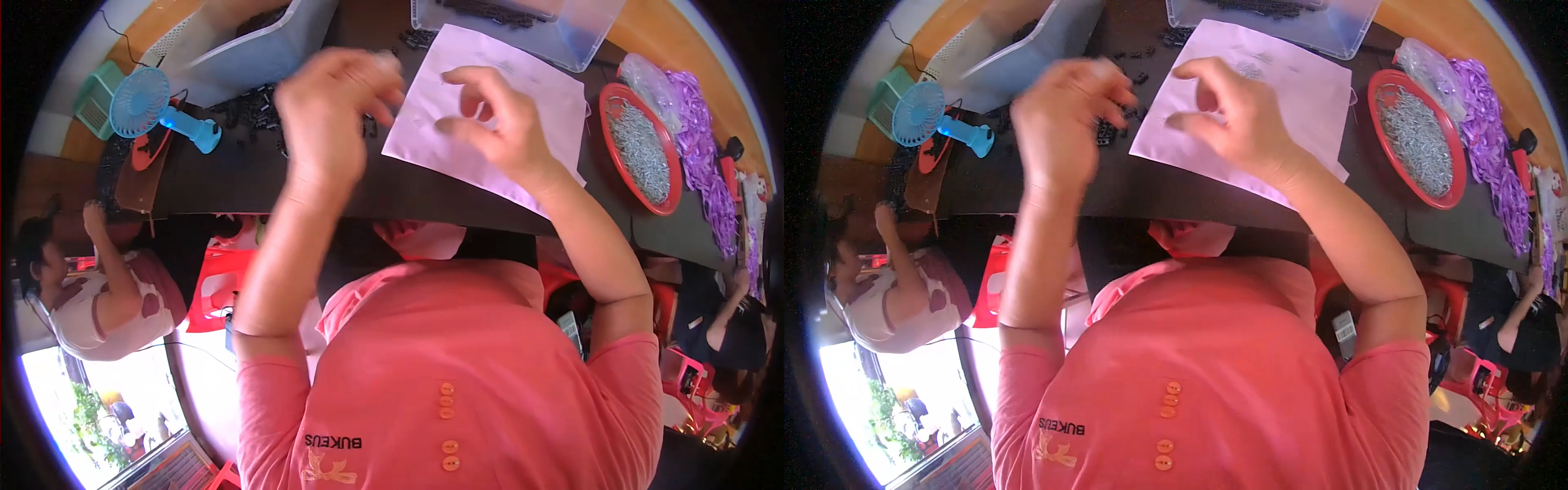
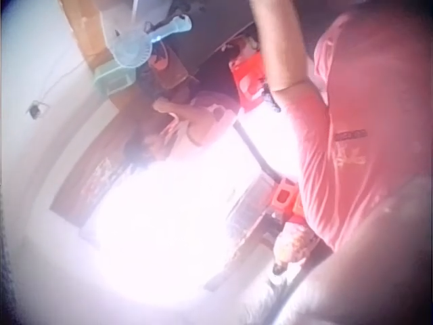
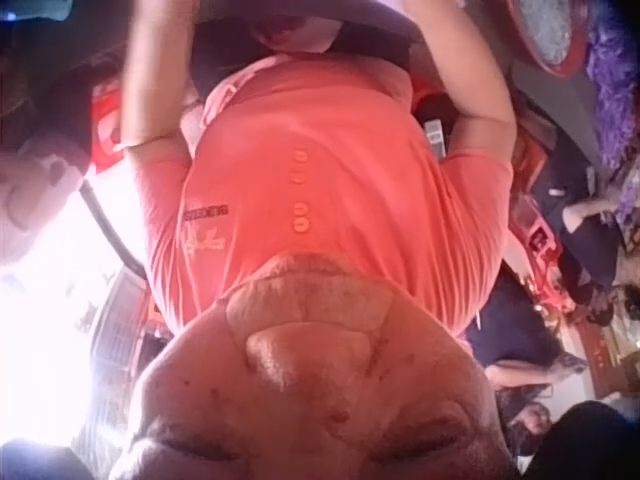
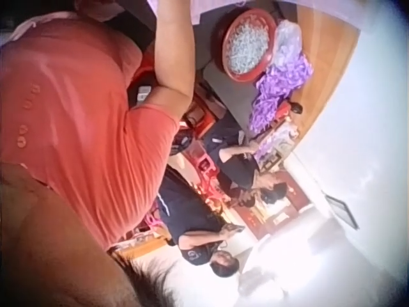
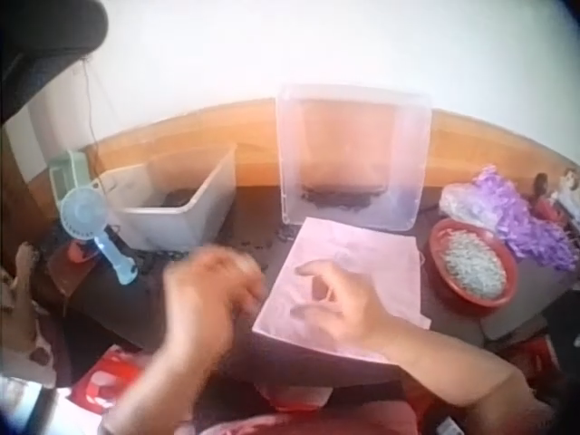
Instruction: The person assembles small black plastic connectors by hand at a workstation.
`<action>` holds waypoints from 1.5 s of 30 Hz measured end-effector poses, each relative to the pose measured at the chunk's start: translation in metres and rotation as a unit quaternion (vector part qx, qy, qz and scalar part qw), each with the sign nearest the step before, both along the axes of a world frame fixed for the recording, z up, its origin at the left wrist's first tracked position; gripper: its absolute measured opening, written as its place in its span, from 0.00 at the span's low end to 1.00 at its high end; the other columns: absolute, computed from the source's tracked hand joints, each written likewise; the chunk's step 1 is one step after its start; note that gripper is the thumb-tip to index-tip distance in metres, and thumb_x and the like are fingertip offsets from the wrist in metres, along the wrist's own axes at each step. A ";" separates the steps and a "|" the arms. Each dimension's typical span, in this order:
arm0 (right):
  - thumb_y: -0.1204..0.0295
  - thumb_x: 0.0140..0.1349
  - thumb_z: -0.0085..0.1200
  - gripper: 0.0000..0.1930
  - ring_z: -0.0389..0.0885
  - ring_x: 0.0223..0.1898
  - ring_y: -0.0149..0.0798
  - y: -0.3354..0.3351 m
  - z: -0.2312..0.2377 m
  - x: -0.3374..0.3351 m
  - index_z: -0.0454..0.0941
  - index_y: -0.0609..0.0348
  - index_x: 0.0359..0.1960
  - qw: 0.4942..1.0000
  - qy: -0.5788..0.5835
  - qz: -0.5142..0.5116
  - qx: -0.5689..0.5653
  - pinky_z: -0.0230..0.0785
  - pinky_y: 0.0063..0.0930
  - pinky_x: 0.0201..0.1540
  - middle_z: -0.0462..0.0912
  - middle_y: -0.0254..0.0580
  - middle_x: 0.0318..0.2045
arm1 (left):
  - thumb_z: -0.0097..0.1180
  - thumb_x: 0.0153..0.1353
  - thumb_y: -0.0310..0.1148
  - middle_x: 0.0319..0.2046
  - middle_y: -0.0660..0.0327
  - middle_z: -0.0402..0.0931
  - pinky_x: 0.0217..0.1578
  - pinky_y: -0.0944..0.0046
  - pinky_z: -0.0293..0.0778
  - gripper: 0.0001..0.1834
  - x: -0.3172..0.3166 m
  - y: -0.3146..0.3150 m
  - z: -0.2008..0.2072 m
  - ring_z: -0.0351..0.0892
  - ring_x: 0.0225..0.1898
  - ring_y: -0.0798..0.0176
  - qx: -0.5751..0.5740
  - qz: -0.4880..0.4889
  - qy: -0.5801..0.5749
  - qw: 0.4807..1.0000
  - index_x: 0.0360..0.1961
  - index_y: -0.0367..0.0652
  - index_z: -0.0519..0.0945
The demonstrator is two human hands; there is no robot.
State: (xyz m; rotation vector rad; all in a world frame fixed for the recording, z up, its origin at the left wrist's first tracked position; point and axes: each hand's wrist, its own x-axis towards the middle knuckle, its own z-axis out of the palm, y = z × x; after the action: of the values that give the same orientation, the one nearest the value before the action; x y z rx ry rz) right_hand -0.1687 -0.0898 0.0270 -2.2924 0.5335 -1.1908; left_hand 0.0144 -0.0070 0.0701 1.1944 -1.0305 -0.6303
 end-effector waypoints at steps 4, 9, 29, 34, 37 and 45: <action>0.74 0.53 0.65 0.11 0.74 0.24 0.25 -0.012 0.003 -0.012 0.78 0.60 0.37 0.990 -0.064 -0.024 0.126 0.66 0.21 0.28 0.77 0.33 0.21 | 0.61 0.54 0.28 0.29 0.58 0.82 0.29 0.68 0.74 0.08 0.114 -0.044 0.064 0.80 0.27 0.64 -0.028 0.109 -0.199 0.974 0.35 0.37 0.84; 0.77 0.55 0.60 0.04 0.72 0.23 0.24 -0.019 0.012 -0.013 0.79 0.62 0.33 0.950 -0.132 0.003 0.282 0.65 0.19 0.28 0.79 0.31 0.23 | 0.65 0.50 0.30 0.39 0.57 0.82 0.45 0.61 0.75 0.15 0.107 -0.066 0.044 0.81 0.37 0.58 -0.018 0.266 -0.558 0.786 0.41 0.40 0.84; 0.76 0.55 0.60 0.02 0.70 0.21 0.23 -0.039 0.001 -0.015 0.81 0.61 0.28 0.947 -0.110 -0.049 0.297 0.64 0.17 0.24 0.78 0.30 0.22 | 0.58 0.56 0.32 0.36 0.53 0.78 0.40 0.53 0.74 0.06 -0.005 -0.110 -0.067 0.79 0.39 0.47 0.002 -0.018 -0.550 0.835 0.34 0.43 0.80; 0.76 0.55 0.60 0.02 0.71 0.21 0.23 -0.042 0.000 -0.015 0.81 0.62 0.28 0.946 -0.113 -0.050 0.301 0.65 0.18 0.25 0.79 0.31 0.22 | 0.61 0.54 0.33 0.35 0.53 0.78 0.40 0.53 0.74 0.09 0.002 -0.132 -0.071 0.79 0.38 0.48 0.061 -0.062 -0.555 0.827 0.34 0.41 0.80; 0.76 0.55 0.60 0.03 0.72 0.22 0.23 -0.043 0.000 -0.017 0.81 0.62 0.28 0.947 -0.120 -0.043 0.296 0.66 0.18 0.26 0.79 0.32 0.22 | 0.61 0.52 0.33 0.35 0.52 0.79 0.40 0.53 0.74 0.10 0.004 -0.136 -0.073 0.79 0.38 0.47 0.057 -0.056 -0.570 0.818 0.33 0.40 0.80; 0.76 0.54 0.60 0.03 0.72 0.22 0.24 -0.040 0.006 -0.017 0.81 0.63 0.28 0.946 -0.120 -0.055 0.296 0.66 0.19 0.26 0.80 0.32 0.23 | 0.58 0.56 0.35 0.34 0.48 0.80 0.40 0.48 0.74 0.10 0.001 -0.148 -0.080 0.79 0.37 0.42 0.068 0.013 -0.626 0.777 0.31 0.38 0.80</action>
State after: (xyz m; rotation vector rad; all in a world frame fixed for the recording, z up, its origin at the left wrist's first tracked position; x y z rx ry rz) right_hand -0.1855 -0.1295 0.0331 -1.6063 0.8067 -1.1452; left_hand 0.0157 -0.1546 -0.0100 1.7792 -2.0777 0.2563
